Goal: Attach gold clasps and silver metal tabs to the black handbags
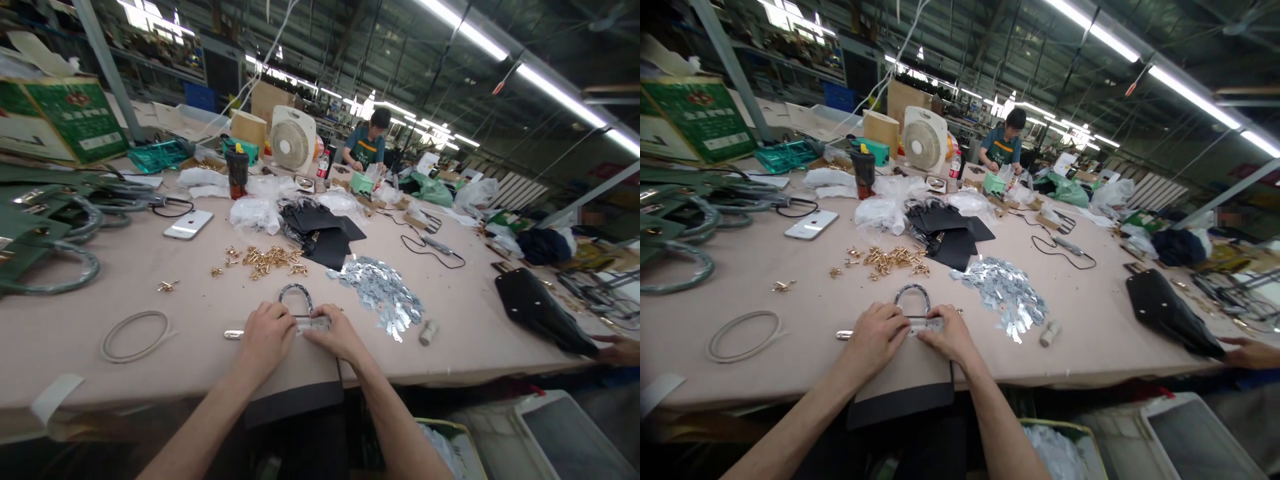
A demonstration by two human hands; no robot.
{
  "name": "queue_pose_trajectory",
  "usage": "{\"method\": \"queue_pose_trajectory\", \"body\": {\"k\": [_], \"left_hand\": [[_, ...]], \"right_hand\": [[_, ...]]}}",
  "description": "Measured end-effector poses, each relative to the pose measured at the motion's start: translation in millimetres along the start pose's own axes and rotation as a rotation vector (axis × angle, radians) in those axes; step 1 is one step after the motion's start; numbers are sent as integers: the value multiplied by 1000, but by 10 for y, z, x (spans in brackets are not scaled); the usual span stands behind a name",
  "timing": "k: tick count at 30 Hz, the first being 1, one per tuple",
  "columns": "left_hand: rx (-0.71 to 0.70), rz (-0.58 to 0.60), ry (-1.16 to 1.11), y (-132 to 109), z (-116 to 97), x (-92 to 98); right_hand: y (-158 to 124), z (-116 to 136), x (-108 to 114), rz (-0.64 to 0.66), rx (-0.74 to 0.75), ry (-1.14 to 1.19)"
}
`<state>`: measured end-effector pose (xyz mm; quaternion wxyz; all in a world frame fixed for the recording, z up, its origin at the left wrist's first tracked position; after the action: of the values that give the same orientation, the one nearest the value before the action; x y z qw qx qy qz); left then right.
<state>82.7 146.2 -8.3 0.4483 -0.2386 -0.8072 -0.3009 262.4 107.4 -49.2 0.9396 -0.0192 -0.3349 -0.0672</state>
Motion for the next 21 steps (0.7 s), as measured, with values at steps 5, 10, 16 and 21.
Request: {"method": "queue_pose_trajectory", "body": {"k": [5, 10, 16, 21], "left_hand": [[5, -56, -161, -48, 108, -168], [-55, -105, -232, -99, 183, -216], [-105, -52, -158, -98, 133, -257], [-180, -26, -59, -111, 132, -279]], "right_hand": [[55, 15, 25, 41, -17, 22], [152, -48, 21, 77, -58, 44], [261, -69, -7, 195, -135, 107], [297, -95, -10, 206, -152, 92]]}}
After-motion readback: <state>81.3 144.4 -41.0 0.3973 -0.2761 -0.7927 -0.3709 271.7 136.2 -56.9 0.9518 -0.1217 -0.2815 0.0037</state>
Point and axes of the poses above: each hand's wrist, its own y-axis towards the middle knuckle, its own x-axis out of the back of the hand, z = x × y, the point moved 7 cm from there along y, towards the middle knuckle, and after that the axes turned 2 degrees about z, right-handed, at the moved point
